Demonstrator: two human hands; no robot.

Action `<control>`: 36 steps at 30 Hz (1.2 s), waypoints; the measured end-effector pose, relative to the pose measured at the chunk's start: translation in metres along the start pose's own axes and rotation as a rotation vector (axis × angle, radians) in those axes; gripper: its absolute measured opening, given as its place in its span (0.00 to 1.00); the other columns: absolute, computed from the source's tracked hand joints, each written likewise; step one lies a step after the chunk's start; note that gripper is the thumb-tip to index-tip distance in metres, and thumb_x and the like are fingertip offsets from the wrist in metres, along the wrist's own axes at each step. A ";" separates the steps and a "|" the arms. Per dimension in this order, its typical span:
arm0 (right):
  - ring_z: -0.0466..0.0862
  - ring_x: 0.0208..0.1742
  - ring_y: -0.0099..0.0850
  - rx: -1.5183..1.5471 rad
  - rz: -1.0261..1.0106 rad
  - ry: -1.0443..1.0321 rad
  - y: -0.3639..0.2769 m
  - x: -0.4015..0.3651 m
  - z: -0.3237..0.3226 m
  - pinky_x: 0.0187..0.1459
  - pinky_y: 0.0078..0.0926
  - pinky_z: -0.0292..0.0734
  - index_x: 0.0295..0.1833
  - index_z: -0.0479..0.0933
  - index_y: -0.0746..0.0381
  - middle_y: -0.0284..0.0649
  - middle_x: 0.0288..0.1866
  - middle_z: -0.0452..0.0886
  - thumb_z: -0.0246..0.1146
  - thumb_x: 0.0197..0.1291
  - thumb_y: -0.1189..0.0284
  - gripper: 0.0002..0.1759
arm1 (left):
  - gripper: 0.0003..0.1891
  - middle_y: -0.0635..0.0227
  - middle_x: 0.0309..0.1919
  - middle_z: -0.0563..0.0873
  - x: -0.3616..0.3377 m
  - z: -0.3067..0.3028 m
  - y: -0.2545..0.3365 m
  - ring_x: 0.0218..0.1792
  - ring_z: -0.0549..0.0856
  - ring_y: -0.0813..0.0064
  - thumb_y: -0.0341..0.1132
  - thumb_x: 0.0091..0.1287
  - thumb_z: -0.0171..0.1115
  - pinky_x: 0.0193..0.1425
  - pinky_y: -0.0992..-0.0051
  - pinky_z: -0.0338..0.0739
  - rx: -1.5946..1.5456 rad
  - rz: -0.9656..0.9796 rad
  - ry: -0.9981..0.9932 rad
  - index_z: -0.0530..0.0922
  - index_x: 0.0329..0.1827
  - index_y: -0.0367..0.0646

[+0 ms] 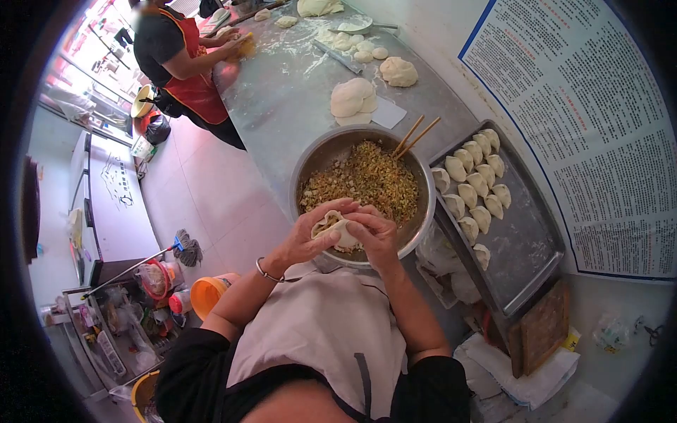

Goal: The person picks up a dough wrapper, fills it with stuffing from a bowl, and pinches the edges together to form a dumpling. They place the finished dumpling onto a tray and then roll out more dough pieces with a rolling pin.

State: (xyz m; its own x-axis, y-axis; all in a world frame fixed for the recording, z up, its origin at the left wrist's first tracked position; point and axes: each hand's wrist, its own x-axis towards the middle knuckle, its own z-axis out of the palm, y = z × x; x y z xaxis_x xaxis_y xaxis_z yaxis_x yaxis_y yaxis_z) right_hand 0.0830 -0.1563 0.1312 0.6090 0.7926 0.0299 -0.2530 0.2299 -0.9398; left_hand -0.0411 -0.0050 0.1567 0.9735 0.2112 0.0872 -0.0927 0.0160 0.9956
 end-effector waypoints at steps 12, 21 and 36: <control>0.84 0.47 0.30 -0.406 -0.329 -0.008 -0.022 0.004 0.016 0.47 0.29 0.81 0.74 0.68 0.65 0.41 0.49 0.83 0.70 0.66 0.62 0.36 | 0.22 0.53 0.74 0.74 0.000 0.008 -0.010 0.70 0.78 0.62 0.43 0.84 0.47 0.73 0.64 0.71 -0.315 -0.032 0.198 0.80 0.64 0.35; 0.88 0.39 0.42 -0.589 -0.208 -0.127 -0.024 0.002 0.008 0.42 0.37 0.82 0.68 0.74 0.64 0.51 0.45 0.87 0.53 0.77 0.62 0.22 | 0.20 0.51 0.73 0.73 0.010 0.021 -0.002 0.69 0.78 0.64 0.41 0.84 0.45 0.71 0.65 0.71 -0.064 -0.023 0.189 0.79 0.61 0.33; 0.85 0.30 0.50 -1.010 -0.374 0.079 0.016 -0.008 -0.028 0.31 0.46 0.78 0.49 0.77 0.62 0.48 0.28 0.82 0.58 0.73 0.68 0.09 | 0.11 0.46 0.32 0.82 0.034 0.063 -0.041 0.36 0.84 0.41 0.34 0.80 0.45 0.42 0.53 0.76 0.445 -0.014 0.334 0.73 0.47 0.36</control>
State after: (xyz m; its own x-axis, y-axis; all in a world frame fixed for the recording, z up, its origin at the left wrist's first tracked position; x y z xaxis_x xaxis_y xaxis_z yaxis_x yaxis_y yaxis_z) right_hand 0.0954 -0.1749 0.1062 0.5747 0.7222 0.3849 0.6739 -0.1509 -0.7233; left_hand 0.0089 -0.0604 0.1215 0.8482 0.5133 0.1305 0.0869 -0.3780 0.9217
